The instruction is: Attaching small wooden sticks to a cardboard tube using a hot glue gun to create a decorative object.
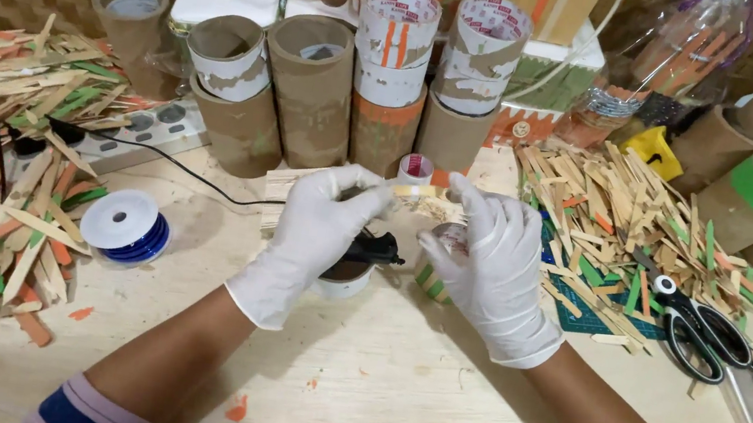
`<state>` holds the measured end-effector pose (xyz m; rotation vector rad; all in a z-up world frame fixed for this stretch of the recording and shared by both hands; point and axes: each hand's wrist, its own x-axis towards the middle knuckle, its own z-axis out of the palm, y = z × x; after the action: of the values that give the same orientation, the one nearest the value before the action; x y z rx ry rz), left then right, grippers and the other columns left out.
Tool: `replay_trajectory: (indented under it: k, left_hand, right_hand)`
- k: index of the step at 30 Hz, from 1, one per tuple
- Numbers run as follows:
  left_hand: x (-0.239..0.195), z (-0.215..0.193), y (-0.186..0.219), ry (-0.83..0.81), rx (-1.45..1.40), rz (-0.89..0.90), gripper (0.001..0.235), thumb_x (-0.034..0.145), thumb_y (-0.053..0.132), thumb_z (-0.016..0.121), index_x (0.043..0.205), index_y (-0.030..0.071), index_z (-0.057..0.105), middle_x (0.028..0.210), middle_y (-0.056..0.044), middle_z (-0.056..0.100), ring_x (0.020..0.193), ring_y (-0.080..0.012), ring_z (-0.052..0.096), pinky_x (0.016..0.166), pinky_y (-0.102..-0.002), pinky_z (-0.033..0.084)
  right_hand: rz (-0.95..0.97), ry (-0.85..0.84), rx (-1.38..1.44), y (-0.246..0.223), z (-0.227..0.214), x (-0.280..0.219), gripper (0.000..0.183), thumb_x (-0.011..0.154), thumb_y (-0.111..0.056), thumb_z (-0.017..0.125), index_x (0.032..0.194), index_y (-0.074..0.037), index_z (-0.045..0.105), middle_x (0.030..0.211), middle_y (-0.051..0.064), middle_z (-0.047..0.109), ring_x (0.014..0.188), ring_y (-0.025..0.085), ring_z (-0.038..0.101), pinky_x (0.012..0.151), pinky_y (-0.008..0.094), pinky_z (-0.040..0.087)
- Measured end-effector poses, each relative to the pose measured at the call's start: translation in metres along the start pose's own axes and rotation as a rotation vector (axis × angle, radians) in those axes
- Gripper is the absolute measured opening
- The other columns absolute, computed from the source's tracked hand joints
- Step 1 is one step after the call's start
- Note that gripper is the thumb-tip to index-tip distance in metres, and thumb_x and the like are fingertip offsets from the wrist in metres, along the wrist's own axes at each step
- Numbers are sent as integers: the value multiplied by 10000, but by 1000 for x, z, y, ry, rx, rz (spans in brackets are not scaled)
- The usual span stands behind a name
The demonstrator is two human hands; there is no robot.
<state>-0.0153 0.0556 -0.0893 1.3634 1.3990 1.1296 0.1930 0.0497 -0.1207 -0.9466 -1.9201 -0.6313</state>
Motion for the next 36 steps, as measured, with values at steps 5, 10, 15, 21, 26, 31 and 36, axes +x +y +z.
replay_trajectory:
  k: [5, 10, 15, 21, 26, 31, 36]
  left_hand:
    - [-14, -9, -27, 254, -211, 86, 57, 848, 127, 750, 853, 142, 805, 712, -26, 764, 714, -69, 655, 775, -240, 546]
    - [-22, -8, -22, 293, -132, 212, 61, 827, 99, 780, 835, 154, 803, 679, -33, 745, 670, -77, 625, 732, -250, 538]
    - [-33, -7, -14, 267, -110, 311, 75, 810, 68, 778, 809, 142, 789, 637, -67, 718, 637, -144, 647, 736, -302, 564]
    - [-36, -5, -15, 303, -129, 387, 70, 797, 81, 821, 814, 143, 792, 676, -69, 712, 666, -140, 649, 743, -302, 569]
    - [-35, -3, -24, 425, -206, 427, 53, 887, 58, 749, 925, 84, 774, 661, -92, 701, 657, -113, 615, 678, -314, 552]
    - [-20, -3, -45, 435, -283, 369, 49, 928, 49, 699, 930, 84, 735, 675, -56, 708, 664, -89, 590, 686, -275, 531]
    - [-2, -2, -73, 475, -162, 389, 57, 913, 61, 736, 910, 118, 740, 648, -46, 703, 609, -104, 596, 652, -260, 511]
  right_hand:
    - [1, -200, 107, -32, 11, -8, 455, 780, -315, 836, 1143, -178, 599, 1079, -4, 681, 1070, 228, 642, 964, 465, 425]
    - [-91, -433, 120, -61, 19, 6, 623, 795, -516, 767, 1234, -111, 589, 1084, 89, 679, 1158, 264, 619, 1041, 527, 391]
    - [-197, -835, -147, -59, 46, -1, 511, 838, -528, 700, 1114, -104, 631, 1016, 108, 698, 1088, 294, 626, 1013, 531, 343]
    - [-148, -507, 213, -39, 39, 0, 345, 904, -327, 652, 1053, -25, 579, 895, 141, 578, 939, 385, 602, 825, 519, 457]
    - [102, -282, 170, -19, 39, -4, 368, 1028, -202, 535, 1350, -22, 551, 1025, 156, 566, 998, 415, 590, 915, 484, 474]
    - [931, -420, 671, 7, 43, -9, 373, 1086, -286, 484, 1443, -194, 536, 1231, 128, 701, 1153, 262, 627, 1035, 466, 494]
    - [1234, -186, 990, -33, -2, 35, 341, 1058, -192, 472, 1360, -97, 597, 1012, 47, 675, 912, 143, 647, 906, 324, 569]
